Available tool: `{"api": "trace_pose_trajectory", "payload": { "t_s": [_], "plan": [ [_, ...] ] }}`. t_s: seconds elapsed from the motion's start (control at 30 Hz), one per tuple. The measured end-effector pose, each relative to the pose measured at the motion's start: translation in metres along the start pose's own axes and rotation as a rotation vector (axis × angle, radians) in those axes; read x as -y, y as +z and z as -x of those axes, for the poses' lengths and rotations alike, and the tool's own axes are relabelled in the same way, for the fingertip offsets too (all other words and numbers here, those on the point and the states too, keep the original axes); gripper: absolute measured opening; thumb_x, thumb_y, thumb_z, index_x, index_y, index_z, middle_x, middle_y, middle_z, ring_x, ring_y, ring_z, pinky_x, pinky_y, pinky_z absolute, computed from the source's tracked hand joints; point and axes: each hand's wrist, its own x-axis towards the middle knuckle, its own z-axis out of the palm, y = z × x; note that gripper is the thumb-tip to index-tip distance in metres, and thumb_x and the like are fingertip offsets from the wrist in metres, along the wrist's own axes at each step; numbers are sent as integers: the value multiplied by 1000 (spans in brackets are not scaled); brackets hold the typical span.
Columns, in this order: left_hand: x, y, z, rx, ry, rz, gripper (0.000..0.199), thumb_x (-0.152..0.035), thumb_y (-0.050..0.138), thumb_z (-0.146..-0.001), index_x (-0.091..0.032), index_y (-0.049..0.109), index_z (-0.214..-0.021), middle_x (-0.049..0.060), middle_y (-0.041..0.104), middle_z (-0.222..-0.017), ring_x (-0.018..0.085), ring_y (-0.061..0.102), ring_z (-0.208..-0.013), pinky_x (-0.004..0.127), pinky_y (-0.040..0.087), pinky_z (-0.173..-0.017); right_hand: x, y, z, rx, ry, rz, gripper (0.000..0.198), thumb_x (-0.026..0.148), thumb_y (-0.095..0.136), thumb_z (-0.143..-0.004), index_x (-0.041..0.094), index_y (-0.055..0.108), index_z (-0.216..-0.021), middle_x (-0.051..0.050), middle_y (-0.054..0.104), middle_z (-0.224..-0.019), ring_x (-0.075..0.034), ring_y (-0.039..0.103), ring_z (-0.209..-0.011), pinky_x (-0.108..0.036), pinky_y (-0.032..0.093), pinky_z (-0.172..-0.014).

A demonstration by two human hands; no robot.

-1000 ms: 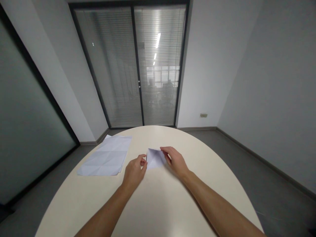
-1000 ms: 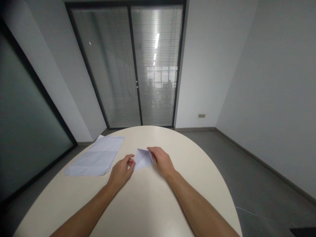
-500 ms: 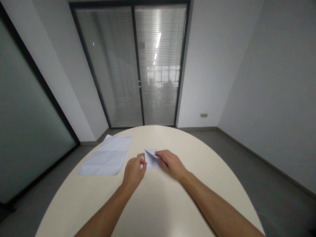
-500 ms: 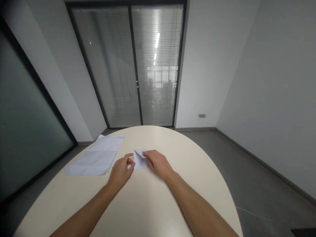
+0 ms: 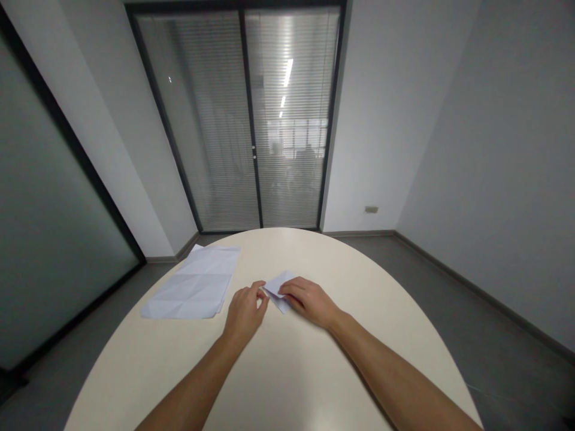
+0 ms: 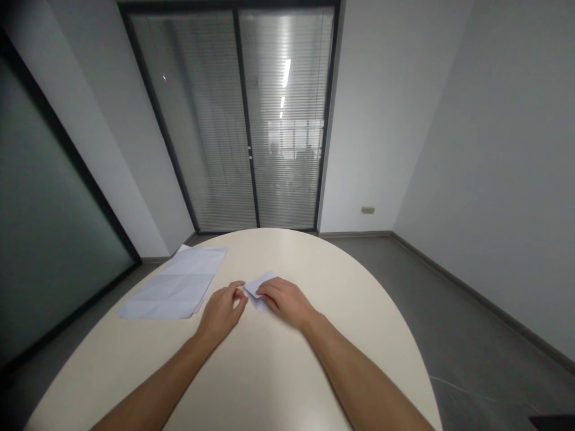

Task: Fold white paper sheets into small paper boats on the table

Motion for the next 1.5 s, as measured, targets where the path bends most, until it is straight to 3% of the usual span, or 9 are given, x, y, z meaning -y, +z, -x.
{"api": "trace_pose_trajectory", "payload": {
  "t_s": [0.2,0.37,0.5,1.23,1.5],
  "plan": [
    [3,5,0,-38,97,-5,22,-17,48,-93,-20,65,-108,8,69,-108,22,63,-103,38,49,-95,-3,4,2,45,2,-14,23,22,52,-98,25,68,-114,-6,72,-111,-18,64,-107,-32,50,-95],
    [3,7,1,52,178,20,32,-16,45,-95,-21,67,-119,9,66,-129,21,59,-122,46,39,-112,-4,5,2,84,13,-27,22,22,54,-97,25,69,-113,-6,72,-110,-18,64,-107,-31,50,-96],
    [1,6,3,147,185,-5,36,-14,42,-98,-23,66,-124,9,64,-136,20,55,-130,50,33,-116,-1,2,1,118,28,-30,21,22,55,-97,25,69,-111,-6,72,-110,-18,64,-107,-32,49,-97],
    [6,10,2,91,238,4,25,-20,53,-95,-21,72,-112,8,68,-121,24,59,-115,44,46,-105,-4,2,3,175,34,-73,21,15,59,-88,23,74,-100,-4,73,-103,-19,65,-102,-31,49,-93],
    [2,6,2,76,234,-14,25,-28,55,-95,-23,70,-115,7,68,-118,25,60,-112,45,47,-102,-3,1,2,196,49,-87,14,24,61,-90,23,74,-97,-3,73,-102,-19,64,-100,-30,49,-91]
  ]
}}
